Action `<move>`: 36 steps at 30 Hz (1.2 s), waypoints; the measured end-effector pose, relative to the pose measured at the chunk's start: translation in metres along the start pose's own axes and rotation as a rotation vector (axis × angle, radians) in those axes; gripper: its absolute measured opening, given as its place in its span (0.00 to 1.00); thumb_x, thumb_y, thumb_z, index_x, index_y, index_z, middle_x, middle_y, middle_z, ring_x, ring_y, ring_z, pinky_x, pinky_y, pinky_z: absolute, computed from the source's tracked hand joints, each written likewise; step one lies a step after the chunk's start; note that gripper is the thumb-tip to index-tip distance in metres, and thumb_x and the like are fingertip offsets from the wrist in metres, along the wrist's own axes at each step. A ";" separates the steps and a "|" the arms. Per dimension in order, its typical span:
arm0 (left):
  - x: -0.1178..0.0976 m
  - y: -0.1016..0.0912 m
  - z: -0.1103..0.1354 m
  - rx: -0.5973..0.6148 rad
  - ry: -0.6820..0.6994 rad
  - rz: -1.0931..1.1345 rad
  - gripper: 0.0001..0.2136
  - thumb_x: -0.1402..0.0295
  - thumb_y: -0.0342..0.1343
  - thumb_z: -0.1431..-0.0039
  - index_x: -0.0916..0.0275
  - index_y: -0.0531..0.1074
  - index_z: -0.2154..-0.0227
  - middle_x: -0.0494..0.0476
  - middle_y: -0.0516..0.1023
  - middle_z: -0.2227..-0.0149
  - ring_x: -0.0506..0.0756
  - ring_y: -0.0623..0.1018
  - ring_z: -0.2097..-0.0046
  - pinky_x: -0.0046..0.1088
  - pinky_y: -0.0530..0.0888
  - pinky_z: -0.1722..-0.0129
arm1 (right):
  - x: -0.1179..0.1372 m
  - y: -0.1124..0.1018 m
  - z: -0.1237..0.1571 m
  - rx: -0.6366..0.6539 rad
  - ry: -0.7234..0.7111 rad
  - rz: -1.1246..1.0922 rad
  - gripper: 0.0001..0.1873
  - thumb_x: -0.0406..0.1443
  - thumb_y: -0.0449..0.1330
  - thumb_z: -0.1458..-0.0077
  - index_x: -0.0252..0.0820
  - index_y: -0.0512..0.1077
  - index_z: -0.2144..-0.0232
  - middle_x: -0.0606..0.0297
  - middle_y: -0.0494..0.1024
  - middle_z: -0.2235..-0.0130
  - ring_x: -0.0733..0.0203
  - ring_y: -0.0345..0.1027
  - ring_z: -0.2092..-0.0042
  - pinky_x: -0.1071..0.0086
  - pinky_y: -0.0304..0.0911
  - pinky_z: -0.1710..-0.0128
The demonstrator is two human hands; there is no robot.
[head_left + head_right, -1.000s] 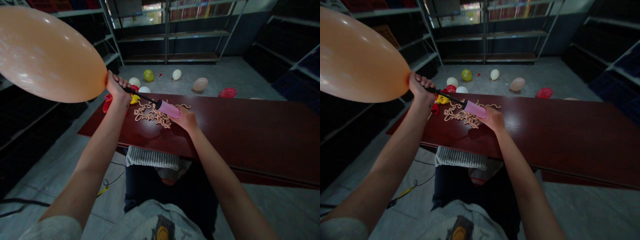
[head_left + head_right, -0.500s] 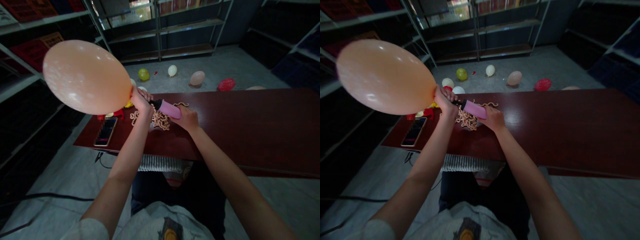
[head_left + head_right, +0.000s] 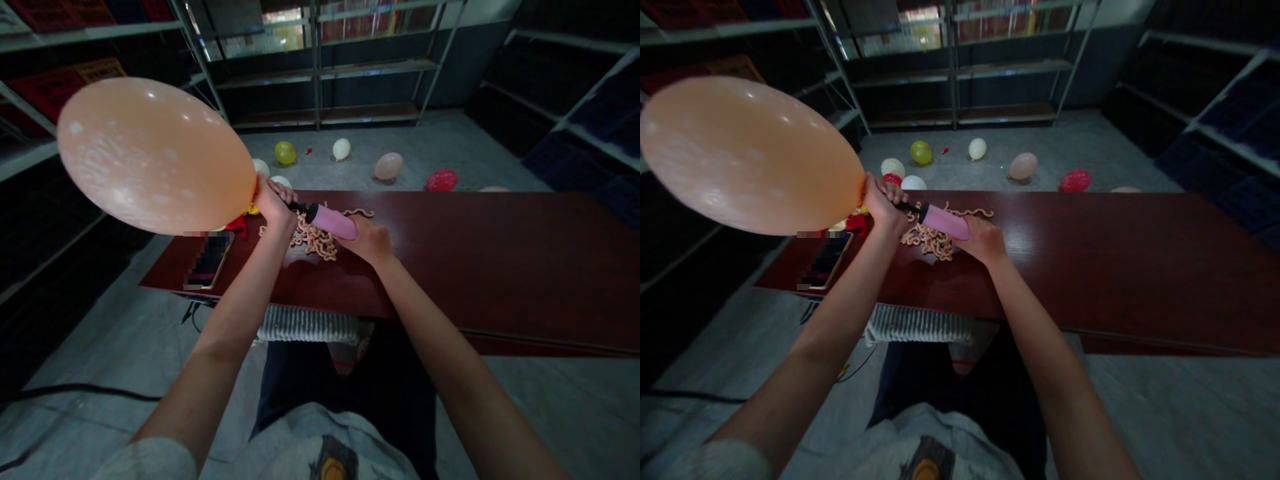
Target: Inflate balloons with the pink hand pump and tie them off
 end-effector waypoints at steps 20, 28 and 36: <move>-0.093 0.021 -0.038 0.034 0.092 -0.043 0.23 0.64 0.48 0.28 0.60 0.50 0.81 0.45 0.48 0.87 0.47 0.52 0.87 0.24 0.56 0.86 | 0.003 -0.003 -0.001 -0.015 -0.038 -0.078 0.24 0.50 0.65 0.48 0.40 0.75 0.55 0.57 0.83 0.58 0.53 0.78 0.59 0.66 0.66 0.61; -0.023 0.036 -0.014 0.081 0.050 -0.047 0.25 0.68 0.45 0.27 0.61 0.50 0.84 0.45 0.46 0.87 0.47 0.50 0.87 0.24 0.52 0.87 | -0.001 0.000 0.000 -0.030 0.066 -0.073 0.22 0.50 0.65 0.50 0.42 0.75 0.58 0.58 0.84 0.63 0.52 0.79 0.64 0.67 0.66 0.65; 0.033 0.021 0.005 0.140 -0.029 -0.019 0.25 0.72 0.45 0.29 0.61 0.52 0.85 0.45 0.49 0.87 0.47 0.53 0.88 0.25 0.51 0.86 | 0.000 -0.003 -0.001 -0.016 0.116 -0.050 0.23 0.51 0.65 0.50 0.41 0.75 0.60 0.58 0.84 0.64 0.50 0.79 0.64 0.66 0.65 0.68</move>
Point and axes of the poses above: each hand's wrist, its own z-axis away from the middle knuckle, its own y-axis out of the palm, x = y × z, the point moved 2 cm from there along -z, towards the middle knuckle
